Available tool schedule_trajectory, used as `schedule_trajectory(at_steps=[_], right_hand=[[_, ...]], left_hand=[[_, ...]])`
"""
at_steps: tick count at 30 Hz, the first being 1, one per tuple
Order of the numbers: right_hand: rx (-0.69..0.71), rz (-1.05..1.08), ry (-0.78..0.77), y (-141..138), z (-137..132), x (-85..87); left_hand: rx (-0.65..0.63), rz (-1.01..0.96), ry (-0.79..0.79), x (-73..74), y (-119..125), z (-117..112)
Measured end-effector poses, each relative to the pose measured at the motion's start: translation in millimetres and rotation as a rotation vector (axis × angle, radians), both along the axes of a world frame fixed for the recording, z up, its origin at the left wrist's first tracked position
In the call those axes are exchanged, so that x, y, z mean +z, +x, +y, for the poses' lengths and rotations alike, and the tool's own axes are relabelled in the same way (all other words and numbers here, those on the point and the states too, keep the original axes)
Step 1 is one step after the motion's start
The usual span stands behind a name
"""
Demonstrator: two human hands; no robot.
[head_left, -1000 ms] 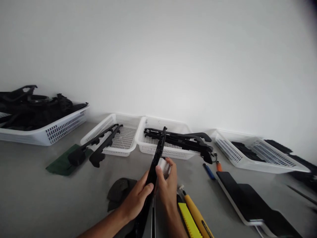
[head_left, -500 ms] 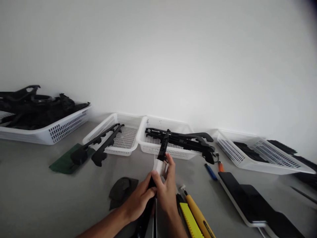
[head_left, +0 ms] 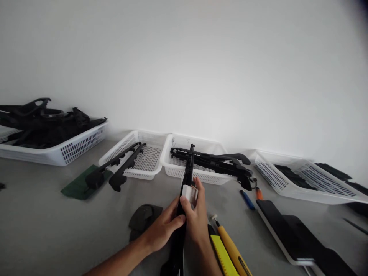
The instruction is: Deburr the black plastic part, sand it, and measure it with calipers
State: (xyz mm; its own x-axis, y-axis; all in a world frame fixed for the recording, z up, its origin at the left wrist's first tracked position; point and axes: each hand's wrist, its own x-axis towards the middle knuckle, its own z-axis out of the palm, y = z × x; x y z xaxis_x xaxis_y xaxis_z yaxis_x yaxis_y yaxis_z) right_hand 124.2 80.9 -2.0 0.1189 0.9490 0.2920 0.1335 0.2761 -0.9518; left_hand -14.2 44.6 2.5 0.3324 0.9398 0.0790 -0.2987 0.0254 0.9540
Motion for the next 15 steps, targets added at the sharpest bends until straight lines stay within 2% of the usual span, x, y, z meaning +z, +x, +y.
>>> schedule_trajectory(at_steps=[4, 7, 9, 13, 15], right_hand=[[-0.067, -0.002, -0.061, -0.9, 0.6, -2.9], [0.064, -0.015, -0.025, -2.1, -1.5, -1.2], [0.085, -0.012, -0.033, -2.6, -0.3, -1.4], [-0.05, 0.034, -0.105, -1.4, 5.9, -6.2], [0.002, 0.055, -0.094, -0.9, 5.9, -7.6]], left_hand=[[0.04, -0.006, 0.007, 4.9, 0.2, 1.1], [0.049, 0.024, 0.01, 6.8, -0.2, 1.7], [0.057, 0.014, -0.006, 3.9, -0.6, 2.3], [0.147, 0.008, -0.106, -9.6, -1.4, 5.9], [0.226, 0.059, -0.141, -13.9, -1.7, 8.9]])
